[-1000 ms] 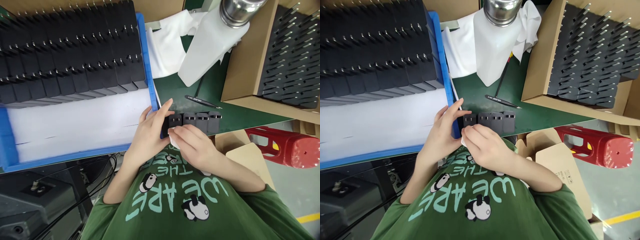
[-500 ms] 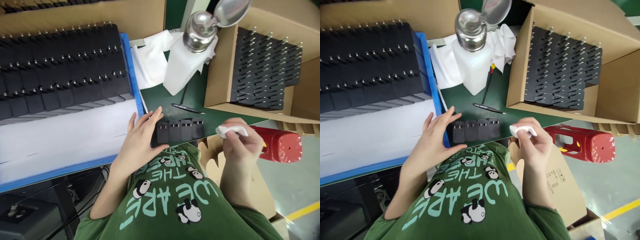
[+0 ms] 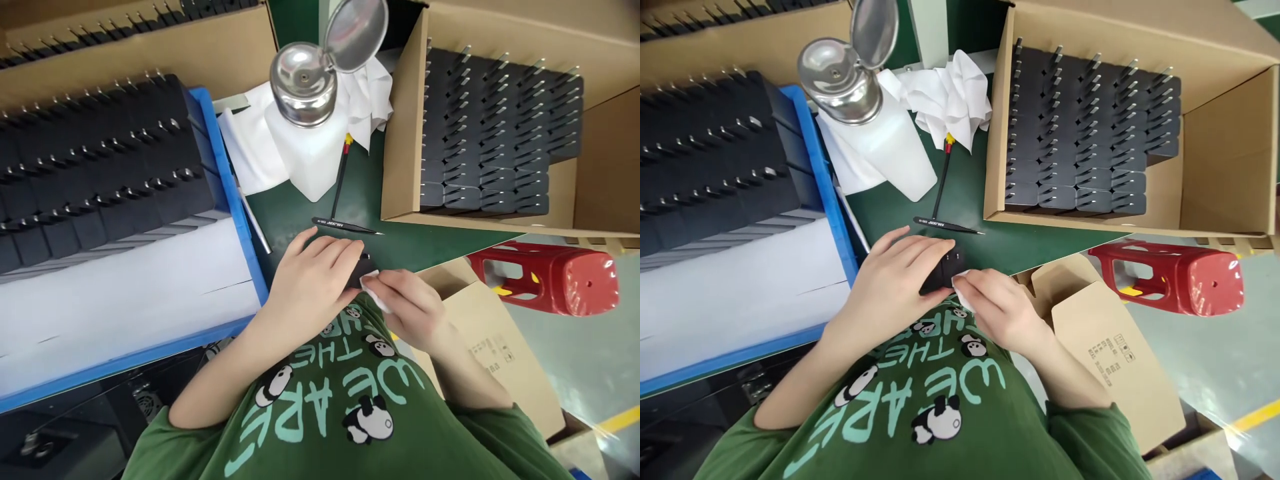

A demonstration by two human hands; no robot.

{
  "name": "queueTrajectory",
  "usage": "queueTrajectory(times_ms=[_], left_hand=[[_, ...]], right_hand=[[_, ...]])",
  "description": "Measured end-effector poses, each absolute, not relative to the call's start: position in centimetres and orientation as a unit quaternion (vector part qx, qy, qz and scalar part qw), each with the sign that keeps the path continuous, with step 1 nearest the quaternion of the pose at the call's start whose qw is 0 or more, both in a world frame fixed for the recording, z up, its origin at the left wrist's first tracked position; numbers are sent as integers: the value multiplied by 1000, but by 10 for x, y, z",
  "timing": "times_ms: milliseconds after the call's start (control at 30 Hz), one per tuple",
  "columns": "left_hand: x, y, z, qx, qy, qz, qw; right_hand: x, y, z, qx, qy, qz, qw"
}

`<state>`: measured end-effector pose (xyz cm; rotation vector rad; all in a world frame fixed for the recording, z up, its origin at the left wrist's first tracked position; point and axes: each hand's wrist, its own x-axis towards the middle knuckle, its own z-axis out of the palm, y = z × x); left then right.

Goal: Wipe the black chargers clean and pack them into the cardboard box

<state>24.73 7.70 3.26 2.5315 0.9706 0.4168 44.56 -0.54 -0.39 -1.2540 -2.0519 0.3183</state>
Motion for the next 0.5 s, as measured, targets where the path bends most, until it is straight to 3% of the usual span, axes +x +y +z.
queueTrajectory(times_ms=[500], left_hand=[[246, 80, 30, 907, 341, 158, 192]], right_hand=[[440, 8, 7, -485, -805, 109, 324]])
